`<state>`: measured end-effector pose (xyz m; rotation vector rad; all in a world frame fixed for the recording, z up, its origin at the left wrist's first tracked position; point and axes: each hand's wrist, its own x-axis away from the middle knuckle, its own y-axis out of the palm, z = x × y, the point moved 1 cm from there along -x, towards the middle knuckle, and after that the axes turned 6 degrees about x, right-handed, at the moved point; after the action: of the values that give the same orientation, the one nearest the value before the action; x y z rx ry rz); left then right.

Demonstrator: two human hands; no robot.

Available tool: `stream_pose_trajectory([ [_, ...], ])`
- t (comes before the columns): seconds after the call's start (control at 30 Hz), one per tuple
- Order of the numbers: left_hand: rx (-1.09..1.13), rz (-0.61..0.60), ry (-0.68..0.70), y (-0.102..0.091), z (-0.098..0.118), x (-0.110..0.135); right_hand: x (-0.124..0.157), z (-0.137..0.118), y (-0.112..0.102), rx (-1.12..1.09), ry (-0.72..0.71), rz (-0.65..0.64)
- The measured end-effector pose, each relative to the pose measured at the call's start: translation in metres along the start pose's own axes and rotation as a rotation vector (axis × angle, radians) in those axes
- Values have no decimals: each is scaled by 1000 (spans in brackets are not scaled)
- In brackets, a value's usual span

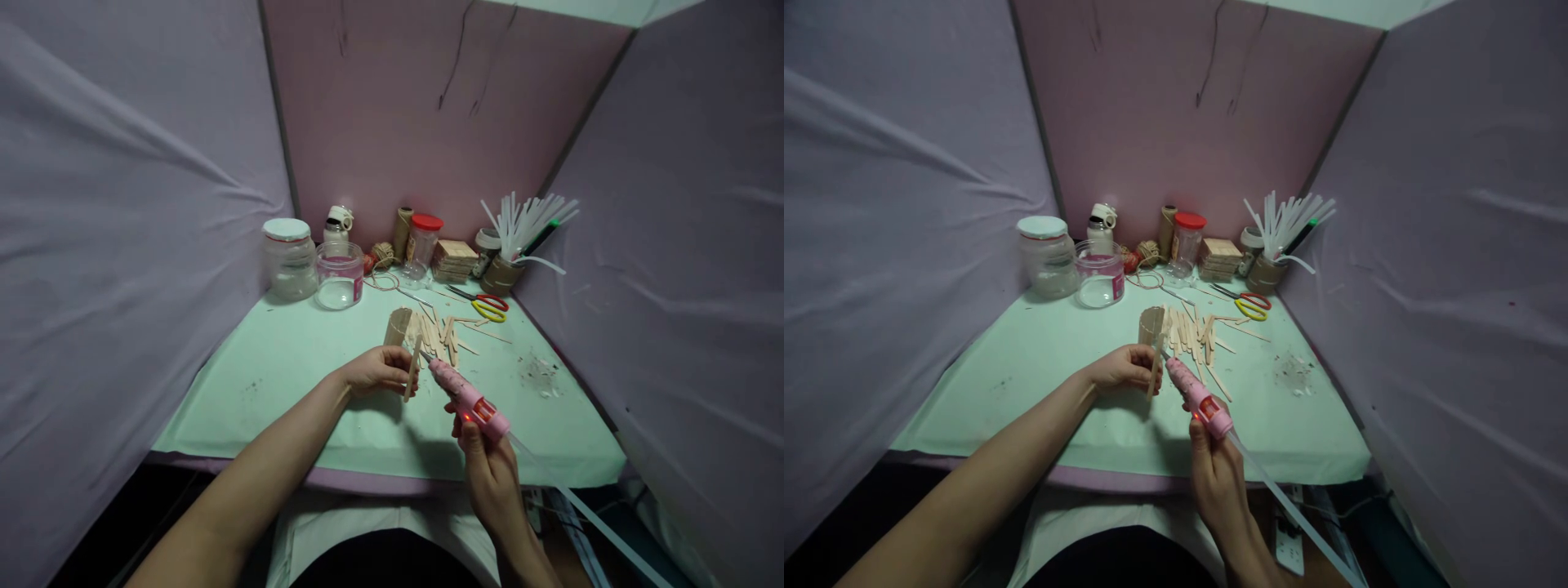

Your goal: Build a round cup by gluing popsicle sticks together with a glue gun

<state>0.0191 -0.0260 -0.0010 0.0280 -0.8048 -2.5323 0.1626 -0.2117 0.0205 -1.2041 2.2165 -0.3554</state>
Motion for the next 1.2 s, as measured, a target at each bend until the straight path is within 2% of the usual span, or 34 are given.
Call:
stream_pose_trajectory([
  [0.6, 27, 37, 27, 1, 1, 0, 1, 1, 2, -7, -16, -52],
  [1.2, 24, 25, 44, 1, 1, 0, 4, 7, 3, 54, -21, -19],
])
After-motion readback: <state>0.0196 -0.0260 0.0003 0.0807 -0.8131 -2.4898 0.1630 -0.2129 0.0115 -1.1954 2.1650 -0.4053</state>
